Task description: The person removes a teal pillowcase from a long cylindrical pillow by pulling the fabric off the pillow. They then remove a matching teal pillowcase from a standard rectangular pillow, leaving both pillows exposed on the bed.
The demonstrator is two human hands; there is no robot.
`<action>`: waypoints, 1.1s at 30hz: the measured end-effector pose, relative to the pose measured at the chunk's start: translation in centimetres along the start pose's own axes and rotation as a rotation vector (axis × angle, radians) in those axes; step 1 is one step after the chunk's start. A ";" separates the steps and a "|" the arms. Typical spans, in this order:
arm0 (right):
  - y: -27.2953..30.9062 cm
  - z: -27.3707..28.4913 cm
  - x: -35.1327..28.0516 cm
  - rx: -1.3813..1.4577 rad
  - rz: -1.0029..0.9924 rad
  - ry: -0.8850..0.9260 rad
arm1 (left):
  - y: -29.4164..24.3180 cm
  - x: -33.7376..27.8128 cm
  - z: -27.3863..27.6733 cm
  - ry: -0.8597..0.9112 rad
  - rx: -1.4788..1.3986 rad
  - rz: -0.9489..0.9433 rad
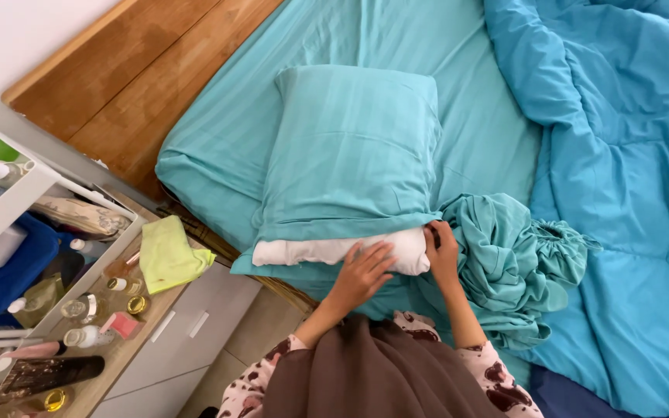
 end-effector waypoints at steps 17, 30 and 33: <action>2.4 -4.2 5.0 -0.382 0.200 -0.034 | 3.8 -5.0 -0.5 -0.097 -0.528 0.241; -11.3 -6.0 13.6 -0.578 0.017 0.175 | 6.3 -5.7 3.0 -0.069 -0.317 0.247; -16.8 -4.0 12.4 -0.345 -0.215 0.473 | 16.0 -9.0 5.0 -0.247 -0.071 0.614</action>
Point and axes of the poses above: each hand's wrist, its own x-axis towards the middle knuckle, its own z-axis out of the back of the hand, y = z × x, the point moved 10 cm from there along x, towards the middle knuckle, and after that the axes turned 14 degrees about x, right-handed, at the moved point
